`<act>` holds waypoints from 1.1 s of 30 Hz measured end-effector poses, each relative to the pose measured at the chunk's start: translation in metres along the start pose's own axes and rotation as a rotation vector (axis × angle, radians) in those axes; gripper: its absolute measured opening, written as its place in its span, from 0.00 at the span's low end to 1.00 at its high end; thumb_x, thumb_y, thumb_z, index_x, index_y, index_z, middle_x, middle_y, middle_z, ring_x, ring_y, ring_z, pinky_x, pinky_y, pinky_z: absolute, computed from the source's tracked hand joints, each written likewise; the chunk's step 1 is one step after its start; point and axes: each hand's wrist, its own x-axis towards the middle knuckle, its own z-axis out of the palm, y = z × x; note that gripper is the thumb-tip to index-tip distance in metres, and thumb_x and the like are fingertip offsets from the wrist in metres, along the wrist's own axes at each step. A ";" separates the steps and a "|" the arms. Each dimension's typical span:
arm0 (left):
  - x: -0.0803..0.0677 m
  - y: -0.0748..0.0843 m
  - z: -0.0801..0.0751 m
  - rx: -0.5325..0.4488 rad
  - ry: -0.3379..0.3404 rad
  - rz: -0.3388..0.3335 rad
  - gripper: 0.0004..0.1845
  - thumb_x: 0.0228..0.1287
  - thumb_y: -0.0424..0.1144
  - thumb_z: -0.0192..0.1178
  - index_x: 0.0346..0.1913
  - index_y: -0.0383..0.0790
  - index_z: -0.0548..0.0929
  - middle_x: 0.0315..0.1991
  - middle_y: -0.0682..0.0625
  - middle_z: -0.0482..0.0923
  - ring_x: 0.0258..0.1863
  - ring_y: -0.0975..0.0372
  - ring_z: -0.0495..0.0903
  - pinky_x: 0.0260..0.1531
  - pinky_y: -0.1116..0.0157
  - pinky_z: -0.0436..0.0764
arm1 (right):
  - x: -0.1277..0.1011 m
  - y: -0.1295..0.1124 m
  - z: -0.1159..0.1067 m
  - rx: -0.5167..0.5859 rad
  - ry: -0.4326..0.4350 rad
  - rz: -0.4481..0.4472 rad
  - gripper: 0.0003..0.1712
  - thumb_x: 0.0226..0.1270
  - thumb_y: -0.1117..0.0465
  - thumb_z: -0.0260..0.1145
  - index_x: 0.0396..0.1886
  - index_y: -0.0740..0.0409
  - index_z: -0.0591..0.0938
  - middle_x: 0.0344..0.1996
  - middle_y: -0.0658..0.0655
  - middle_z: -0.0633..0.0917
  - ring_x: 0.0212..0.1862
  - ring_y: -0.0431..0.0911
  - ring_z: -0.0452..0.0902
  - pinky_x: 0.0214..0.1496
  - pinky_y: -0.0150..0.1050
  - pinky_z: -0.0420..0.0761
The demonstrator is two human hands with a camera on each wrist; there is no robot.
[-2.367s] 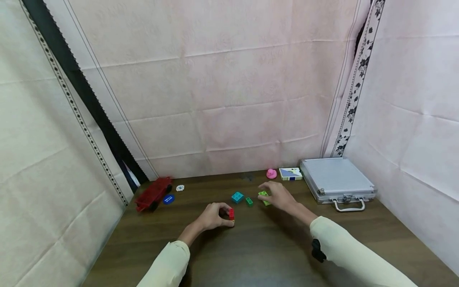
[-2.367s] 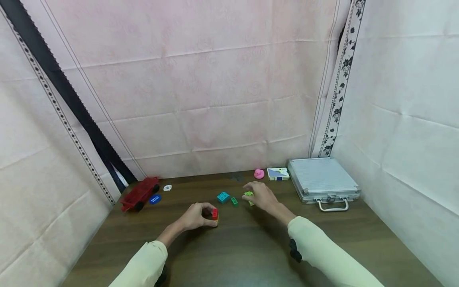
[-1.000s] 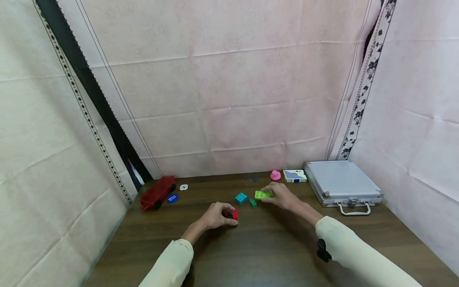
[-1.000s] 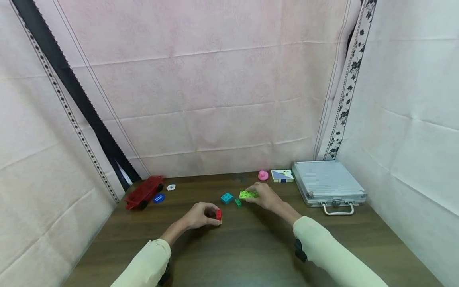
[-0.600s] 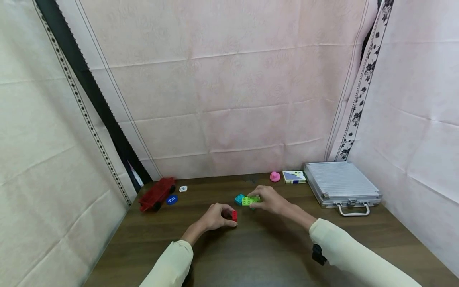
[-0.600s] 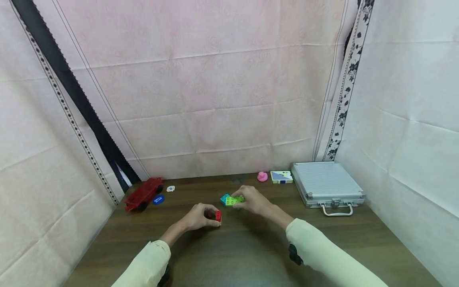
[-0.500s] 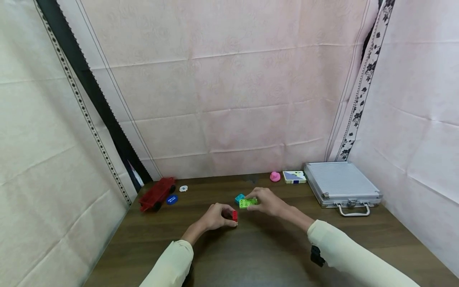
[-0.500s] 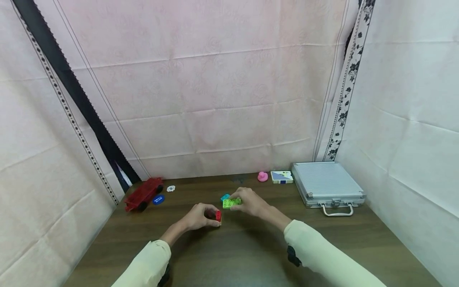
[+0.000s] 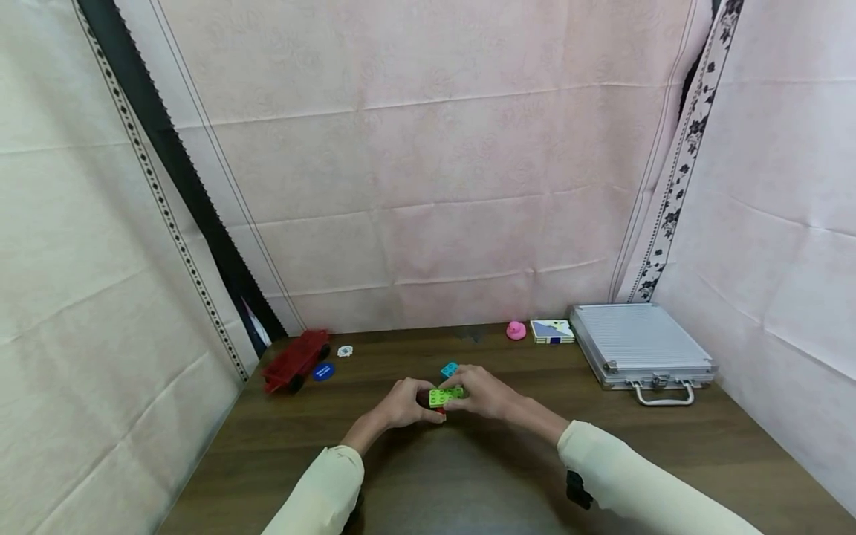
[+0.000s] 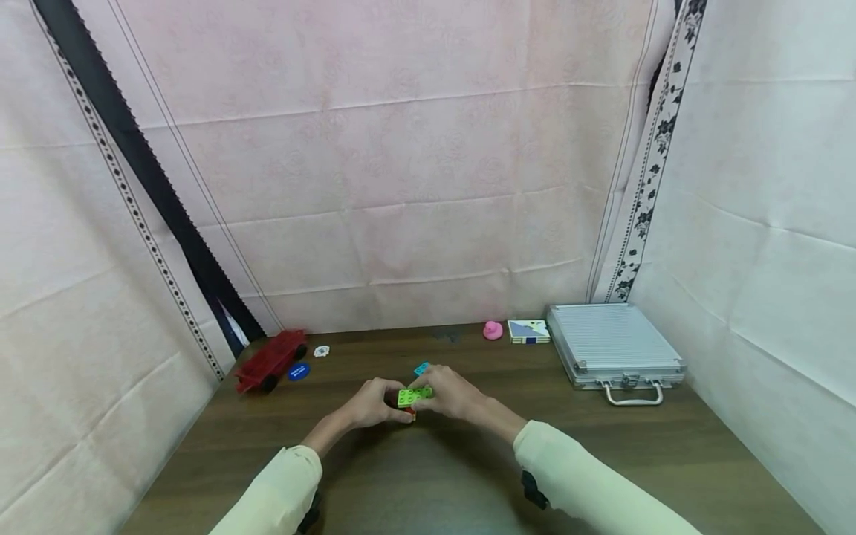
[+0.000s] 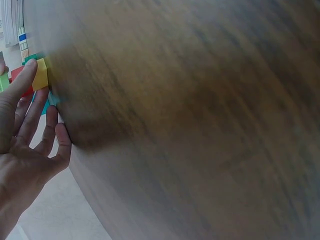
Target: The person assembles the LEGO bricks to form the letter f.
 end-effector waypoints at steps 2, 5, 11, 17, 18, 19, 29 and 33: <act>0.000 0.001 0.000 -0.002 0.001 0.001 0.13 0.60 0.42 0.78 0.46 0.45 0.88 0.33 0.56 0.84 0.31 0.64 0.79 0.32 0.65 0.79 | 0.000 0.000 0.001 -0.006 0.000 0.007 0.18 0.68 0.57 0.75 0.55 0.58 0.89 0.51 0.56 0.87 0.53 0.47 0.80 0.51 0.38 0.83; 0.002 0.003 0.000 -0.003 0.003 0.006 0.13 0.60 0.41 0.78 0.45 0.45 0.88 0.33 0.56 0.84 0.31 0.64 0.79 0.32 0.65 0.79 | 0.000 -0.001 0.002 -0.011 0.007 0.017 0.18 0.69 0.57 0.75 0.56 0.58 0.89 0.53 0.57 0.87 0.55 0.48 0.81 0.51 0.39 0.83; 0.003 0.003 -0.002 -0.003 0.001 0.006 0.13 0.61 0.41 0.78 0.47 0.45 0.88 0.35 0.56 0.84 0.32 0.64 0.80 0.33 0.65 0.80 | 0.000 -0.004 0.000 -0.045 -0.004 0.028 0.19 0.70 0.56 0.74 0.57 0.57 0.88 0.55 0.59 0.86 0.59 0.52 0.80 0.54 0.45 0.84; 0.003 0.002 -0.003 -0.009 -0.002 -0.001 0.15 0.61 0.41 0.78 0.49 0.43 0.88 0.35 0.55 0.84 0.31 0.62 0.80 0.31 0.65 0.80 | 0.001 -0.006 0.000 -0.097 -0.034 0.028 0.20 0.71 0.53 0.73 0.59 0.56 0.88 0.55 0.58 0.85 0.58 0.51 0.79 0.54 0.43 0.83; 0.002 0.001 -0.003 -0.011 -0.003 -0.001 0.15 0.61 0.41 0.78 0.49 0.43 0.88 0.35 0.55 0.84 0.31 0.62 0.80 0.30 0.65 0.81 | 0.001 -0.006 0.001 -0.106 -0.037 0.026 0.21 0.71 0.53 0.73 0.59 0.56 0.88 0.55 0.57 0.85 0.57 0.50 0.79 0.53 0.42 0.83; 0.002 0.001 -0.003 -0.012 -0.004 -0.002 0.16 0.60 0.41 0.78 0.49 0.43 0.88 0.35 0.55 0.84 0.31 0.62 0.80 0.30 0.65 0.81 | 0.001 -0.006 0.001 -0.113 -0.038 0.023 0.21 0.71 0.53 0.73 0.59 0.56 0.88 0.54 0.56 0.85 0.56 0.49 0.79 0.52 0.40 0.83; 0.002 0.000 -0.003 -0.016 -0.013 -0.009 0.17 0.60 0.41 0.78 0.50 0.42 0.88 0.37 0.54 0.84 0.33 0.63 0.80 0.32 0.65 0.81 | -0.002 -0.004 0.007 -0.163 -0.020 0.031 0.22 0.73 0.50 0.71 0.60 0.55 0.87 0.55 0.55 0.83 0.55 0.47 0.79 0.53 0.40 0.83; 0.002 -0.001 -0.001 -0.019 -0.016 -0.012 0.17 0.60 0.40 0.78 0.51 0.42 0.88 0.37 0.55 0.84 0.34 0.63 0.81 0.33 0.65 0.81 | -0.004 -0.003 0.009 -0.156 -0.016 0.031 0.21 0.74 0.51 0.70 0.61 0.55 0.86 0.56 0.54 0.82 0.55 0.46 0.78 0.53 0.38 0.83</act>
